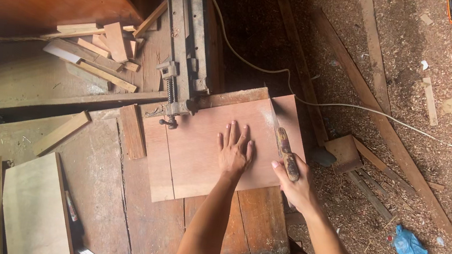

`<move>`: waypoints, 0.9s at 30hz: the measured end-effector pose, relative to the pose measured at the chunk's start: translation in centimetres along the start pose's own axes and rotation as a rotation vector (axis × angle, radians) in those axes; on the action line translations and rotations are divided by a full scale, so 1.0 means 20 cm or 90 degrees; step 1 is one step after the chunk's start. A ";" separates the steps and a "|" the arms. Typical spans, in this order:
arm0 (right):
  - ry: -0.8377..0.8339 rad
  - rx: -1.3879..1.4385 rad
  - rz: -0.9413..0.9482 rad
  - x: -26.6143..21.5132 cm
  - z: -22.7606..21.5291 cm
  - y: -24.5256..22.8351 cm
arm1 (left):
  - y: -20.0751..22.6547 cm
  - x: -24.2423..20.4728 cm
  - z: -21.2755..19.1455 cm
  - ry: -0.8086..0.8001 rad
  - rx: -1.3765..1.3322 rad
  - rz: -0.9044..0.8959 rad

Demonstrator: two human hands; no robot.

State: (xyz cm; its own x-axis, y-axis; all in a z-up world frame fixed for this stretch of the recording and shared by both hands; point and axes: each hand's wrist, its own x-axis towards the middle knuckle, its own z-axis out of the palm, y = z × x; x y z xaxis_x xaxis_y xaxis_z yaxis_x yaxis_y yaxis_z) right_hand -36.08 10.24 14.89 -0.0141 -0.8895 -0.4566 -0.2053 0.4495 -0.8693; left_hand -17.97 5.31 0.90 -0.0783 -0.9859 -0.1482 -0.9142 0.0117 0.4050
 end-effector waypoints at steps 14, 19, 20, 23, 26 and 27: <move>-0.034 0.040 0.033 -0.17 -0.19 0.00 | -0.03 -0.04 0.04 0.052 -0.015 0.031; 0.016 0.072 -0.061 0.23 -0.12 0.02 | -0.02 0.00 0.05 0.059 -0.003 0.041; 0.056 -0.001 -0.165 0.28 -0.06 0.04 | -0.01 -0.03 0.04 0.054 -0.004 0.034; 0.096 -0.048 -0.190 0.36 0.05 0.04 | -0.01 0.02 0.02 0.055 -0.005 0.026; 0.110 -0.097 -0.132 0.22 0.07 0.06 | 0.00 -0.03 0.02 0.040 -0.010 0.005; 0.073 -0.085 -0.090 0.11 0.07 0.08 | -0.01 -0.03 0.02 0.027 -0.008 0.005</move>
State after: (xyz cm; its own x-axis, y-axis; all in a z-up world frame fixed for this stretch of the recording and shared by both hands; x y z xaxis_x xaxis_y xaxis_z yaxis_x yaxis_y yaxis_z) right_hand -35.09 9.15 12.32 -0.0858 -0.9498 -0.3010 -0.3401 0.3119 -0.8872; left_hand -17.77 5.91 0.58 -0.0675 -0.9920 -0.1068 -0.9089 0.0170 0.4168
